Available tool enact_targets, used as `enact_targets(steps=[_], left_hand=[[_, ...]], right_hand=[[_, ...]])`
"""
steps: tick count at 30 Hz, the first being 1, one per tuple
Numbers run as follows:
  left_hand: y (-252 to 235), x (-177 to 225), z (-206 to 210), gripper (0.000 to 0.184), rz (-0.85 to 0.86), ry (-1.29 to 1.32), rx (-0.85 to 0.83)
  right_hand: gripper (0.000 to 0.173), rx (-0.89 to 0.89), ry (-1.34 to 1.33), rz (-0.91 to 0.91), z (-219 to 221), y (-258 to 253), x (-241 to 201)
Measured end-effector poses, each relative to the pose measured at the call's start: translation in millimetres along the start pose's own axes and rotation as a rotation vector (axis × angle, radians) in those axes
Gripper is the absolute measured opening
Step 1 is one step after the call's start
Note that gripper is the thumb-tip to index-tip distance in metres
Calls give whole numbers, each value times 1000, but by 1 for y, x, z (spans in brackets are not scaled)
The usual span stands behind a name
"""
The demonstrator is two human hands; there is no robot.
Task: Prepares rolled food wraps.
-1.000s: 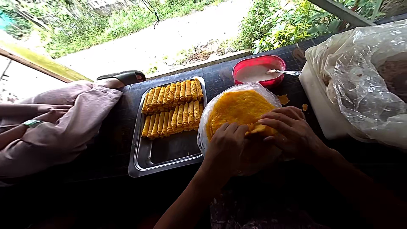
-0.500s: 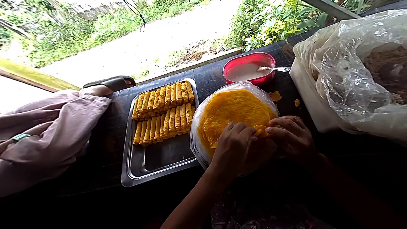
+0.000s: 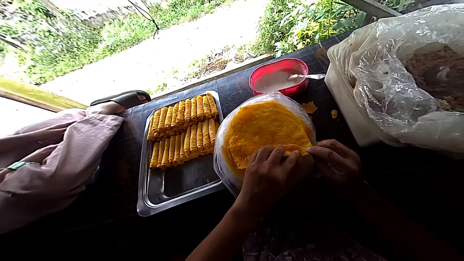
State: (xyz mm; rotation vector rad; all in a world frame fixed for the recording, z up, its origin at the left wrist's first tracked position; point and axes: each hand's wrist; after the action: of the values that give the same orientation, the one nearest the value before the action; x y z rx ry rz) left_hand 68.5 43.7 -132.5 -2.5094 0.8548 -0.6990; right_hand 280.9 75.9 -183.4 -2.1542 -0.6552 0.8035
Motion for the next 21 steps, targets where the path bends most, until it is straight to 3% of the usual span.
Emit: enact_targets(steps=[6, 16, 21], left_hand=[[-2, 0, 1, 27, -7, -28, -8], [3, -7, -24, 20, -150, 337, 39], [-32, -28, -46, 24, -48, 185, -28]], right_hand=[[12, 59, -78, 28, 10, -6, -19], [22, -61, 125, -135, 19, -26, -39], [26, -110, 215, -166, 15, -28, -44]])
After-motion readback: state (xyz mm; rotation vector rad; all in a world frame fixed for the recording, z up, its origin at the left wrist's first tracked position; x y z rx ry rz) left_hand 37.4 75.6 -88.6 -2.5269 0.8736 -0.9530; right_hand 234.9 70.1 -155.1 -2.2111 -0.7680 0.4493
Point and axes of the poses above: each hand's wrist, its own y-axis away from the middle knuckle, its own z-axis out of the palm, x = y × z, and after that the axes turned 14 degrees about y, right-handed
